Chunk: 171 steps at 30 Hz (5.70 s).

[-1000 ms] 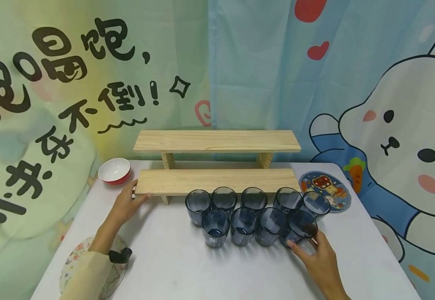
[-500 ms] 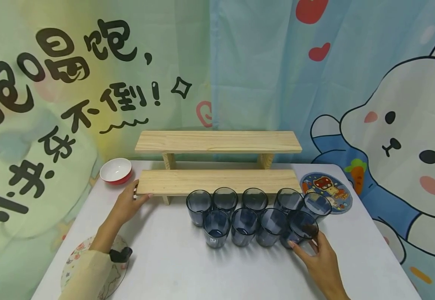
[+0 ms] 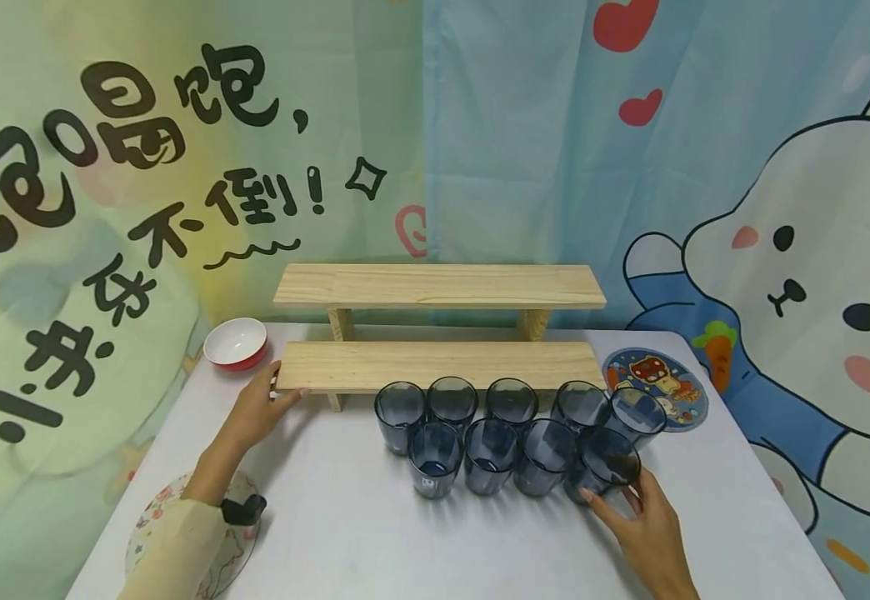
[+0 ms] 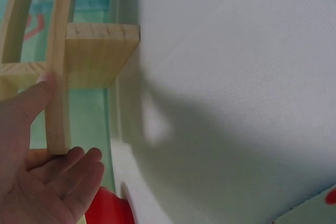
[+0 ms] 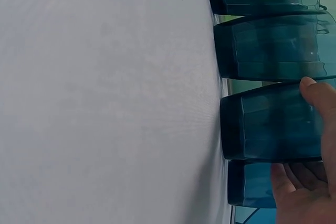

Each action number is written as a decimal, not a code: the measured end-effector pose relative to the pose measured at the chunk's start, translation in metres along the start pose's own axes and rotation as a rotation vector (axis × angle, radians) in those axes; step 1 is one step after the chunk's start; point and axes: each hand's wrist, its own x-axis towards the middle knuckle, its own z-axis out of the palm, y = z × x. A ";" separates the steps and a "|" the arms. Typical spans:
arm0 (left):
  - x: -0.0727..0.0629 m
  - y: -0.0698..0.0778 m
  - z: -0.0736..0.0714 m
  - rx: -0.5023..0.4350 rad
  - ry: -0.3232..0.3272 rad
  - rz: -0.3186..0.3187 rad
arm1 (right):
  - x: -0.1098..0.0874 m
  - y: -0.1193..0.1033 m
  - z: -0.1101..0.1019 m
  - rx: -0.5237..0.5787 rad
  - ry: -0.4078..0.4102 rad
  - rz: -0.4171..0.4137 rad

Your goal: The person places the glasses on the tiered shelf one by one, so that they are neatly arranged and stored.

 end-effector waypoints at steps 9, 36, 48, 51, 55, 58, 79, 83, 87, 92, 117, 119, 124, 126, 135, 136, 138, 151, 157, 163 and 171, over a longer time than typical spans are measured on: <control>-0.001 0.002 0.000 -0.001 -0.001 -0.006 | -0.005 -0.006 -0.008 -0.040 -0.042 0.072; 0.002 -0.005 0.002 -0.039 0.013 0.010 | -0.010 -0.080 -0.059 -0.093 -0.069 0.125; 0.002 -0.005 -0.002 -0.030 0.029 0.021 | 0.014 -0.126 -0.070 -0.068 -0.015 -0.263; 0.003 -0.005 -0.003 -0.025 0.034 0.028 | 0.025 -0.138 -0.068 -0.027 -0.052 -0.339; 0.003 -0.005 -0.004 -0.027 0.042 0.031 | 0.040 -0.151 -0.062 0.046 -0.121 -0.388; 0.004 -0.005 -0.003 -0.035 0.042 0.035 | 0.051 -0.161 -0.055 0.075 -0.151 -0.398; 0.004 -0.007 -0.001 -0.036 0.026 0.029 | 0.127 -0.225 0.013 0.153 -0.307 -0.435; 0.005 -0.007 0.000 -0.042 0.027 0.029 | 0.140 -0.240 0.027 0.198 -0.329 -0.458; 0.006 -0.008 0.002 -0.041 0.027 0.027 | 0.150 -0.256 0.040 0.228 -0.338 -0.465; 0.006 -0.007 0.000 -0.044 0.035 0.019 | 0.160 -0.276 0.058 0.257 -0.338 -0.501; 0.006 -0.010 0.001 -0.051 0.046 0.032 | 0.180 -0.342 0.148 0.280 -0.390 -0.489; 0.006 -0.010 0.002 -0.051 0.050 0.034 | 0.181 -0.346 0.154 0.285 -0.394 -0.478; 0.008 -0.013 0.003 -0.035 0.063 0.050 | 0.184 -0.354 0.170 0.298 -0.396 -0.469; 0.008 -0.014 0.003 -0.032 0.067 0.053 | 0.186 -0.356 0.177 0.310 -0.403 -0.472; 0.008 -0.014 0.003 -0.051 0.079 0.053 | 0.184 -0.366 0.206 0.321 -0.431 -0.440; 0.008 -0.015 0.003 -0.052 0.079 0.055 | 0.183 -0.367 0.209 0.323 -0.433 -0.438; 0.008 -0.014 0.004 -0.056 0.079 0.055 | 0.182 -0.370 0.214 0.322 -0.431 -0.431; 0.009 -0.009 0.006 -0.061 0.061 0.033 | 0.184 -0.379 0.241 0.315 -0.400 -0.409; 0.010 -0.010 0.006 -0.059 0.062 0.041 | 0.184 -0.383 0.251 0.322 -0.397 -0.414; 0.011 -0.011 0.006 -0.057 0.064 0.049 | 0.182 -0.386 0.258 0.304 -0.380 -0.410; 0.010 -0.013 0.004 -0.063 0.067 0.038 | 0.179 -0.388 0.265 0.298 -0.383 -0.436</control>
